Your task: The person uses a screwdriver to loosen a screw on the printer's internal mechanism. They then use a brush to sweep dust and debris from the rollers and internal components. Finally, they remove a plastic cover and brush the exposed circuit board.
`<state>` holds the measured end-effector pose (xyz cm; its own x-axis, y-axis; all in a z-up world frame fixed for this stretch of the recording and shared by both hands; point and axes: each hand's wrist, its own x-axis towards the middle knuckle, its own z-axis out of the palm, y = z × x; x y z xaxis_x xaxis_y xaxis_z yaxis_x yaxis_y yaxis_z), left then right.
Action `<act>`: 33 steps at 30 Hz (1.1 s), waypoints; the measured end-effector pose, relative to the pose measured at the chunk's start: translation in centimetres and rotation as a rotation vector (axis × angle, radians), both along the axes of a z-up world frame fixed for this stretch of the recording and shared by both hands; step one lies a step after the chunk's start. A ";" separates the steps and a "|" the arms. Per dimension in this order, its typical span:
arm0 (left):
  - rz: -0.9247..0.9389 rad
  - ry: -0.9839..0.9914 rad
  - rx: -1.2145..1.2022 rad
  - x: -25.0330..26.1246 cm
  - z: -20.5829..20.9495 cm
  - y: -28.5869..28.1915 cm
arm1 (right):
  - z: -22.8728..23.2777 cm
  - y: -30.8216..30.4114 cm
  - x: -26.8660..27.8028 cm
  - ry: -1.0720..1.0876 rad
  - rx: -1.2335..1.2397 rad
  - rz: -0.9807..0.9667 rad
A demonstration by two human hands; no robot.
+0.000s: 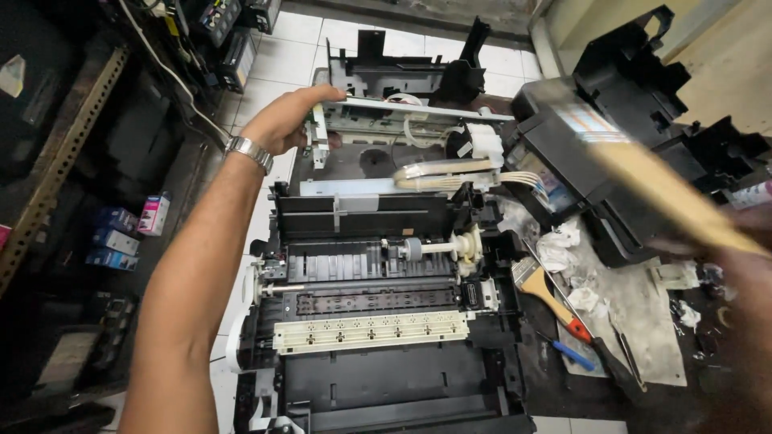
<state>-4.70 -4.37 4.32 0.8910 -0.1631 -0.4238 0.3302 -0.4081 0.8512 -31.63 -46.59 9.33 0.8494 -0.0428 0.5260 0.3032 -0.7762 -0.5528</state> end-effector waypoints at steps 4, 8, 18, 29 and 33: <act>-0.020 0.007 -0.045 0.0 0.1 0.1 | -0.2 13.0 10.6 -0.100 -0.189 0.412; 0.108 -0.059 -0.348 4.9 -6.7 1.8 | -8.6 15.8 18.6 0.014 0.026 0.427; 0.145 -0.112 -0.198 1.9 -3.8 1.4 | -9.4 12.2 17.9 0.054 -0.397 0.486; 0.123 -0.116 -0.173 2.2 -4.3 1.2 | -8.4 17.5 16.9 0.048 -0.202 0.629; 0.115 -0.116 -0.165 2.4 -4.6 1.3 | -8.7 15.7 17.2 0.074 -0.170 0.637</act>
<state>-2.26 -3.05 -0.32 0.9488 -0.1159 -0.2938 0.2630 -0.2254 0.9381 -14.46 -30.88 0.60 0.7155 0.5582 0.4201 0.6974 -0.5361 -0.4756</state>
